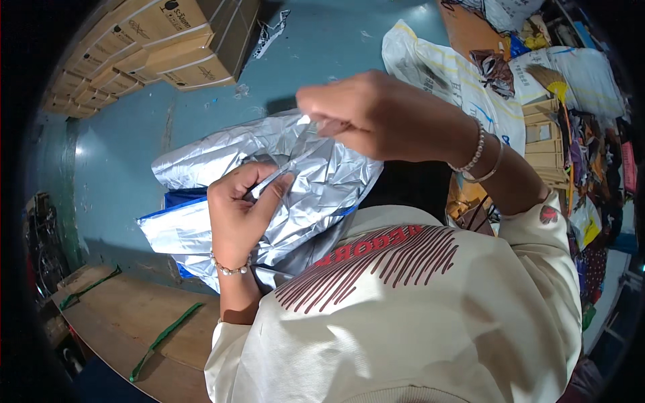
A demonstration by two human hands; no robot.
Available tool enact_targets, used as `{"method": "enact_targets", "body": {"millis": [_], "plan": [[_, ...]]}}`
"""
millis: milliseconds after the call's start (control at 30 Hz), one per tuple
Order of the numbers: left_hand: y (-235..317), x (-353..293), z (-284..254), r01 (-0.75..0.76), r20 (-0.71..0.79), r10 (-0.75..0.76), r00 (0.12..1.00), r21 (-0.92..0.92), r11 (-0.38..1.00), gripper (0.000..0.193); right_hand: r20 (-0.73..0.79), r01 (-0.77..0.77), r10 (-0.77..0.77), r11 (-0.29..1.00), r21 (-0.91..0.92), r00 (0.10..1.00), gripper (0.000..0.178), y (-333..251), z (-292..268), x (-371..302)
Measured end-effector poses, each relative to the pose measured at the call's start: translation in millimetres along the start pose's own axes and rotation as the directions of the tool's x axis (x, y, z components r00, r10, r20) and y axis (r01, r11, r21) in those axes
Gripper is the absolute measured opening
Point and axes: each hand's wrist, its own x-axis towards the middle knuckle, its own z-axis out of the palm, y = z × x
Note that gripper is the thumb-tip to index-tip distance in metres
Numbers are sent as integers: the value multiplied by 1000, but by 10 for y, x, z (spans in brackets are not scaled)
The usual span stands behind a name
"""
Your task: Labeling and preparing silver foil bags for shipping or storage.
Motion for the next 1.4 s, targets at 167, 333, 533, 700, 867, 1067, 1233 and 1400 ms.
{"method": "enact_targets", "body": {"millis": [167,333,533,700,867,1067,1233,1400], "plan": [[40,34,10,86,5,-87,996,-199,976,15,-291,-63,169,938,340,942,19,49,246,-144],[8,-6,-5,121,-30,-136,990,-298,947,18,106,-246,264,582,775,959,20,-119,285,-200],[15,-39,-14,105,-34,-120,992,-282,954,22,173,-346,330,594,726,928,23,-308,353,-174],[19,-78,-69,91,-19,-100,995,-272,958,22,108,-314,333,663,679,937,24,-304,387,-133],[5,-88,-70,124,-12,-134,991,-308,943,23,121,-304,296,713,632,947,23,-279,452,-128],[-42,-89,-59,-5,-36,-7,999,-307,952,21,146,-314,289,710,630,946,22,-281,467,-93],[-26,-81,-59,-31,-25,24,999,-315,949,19,-42,-193,265,792,579,963,21,-256,510,-73],[-51,-94,-77,0,-11,-5,1000,-394,919,15,-128,-160,231,896,415,964,17,-255,530,2]]}}
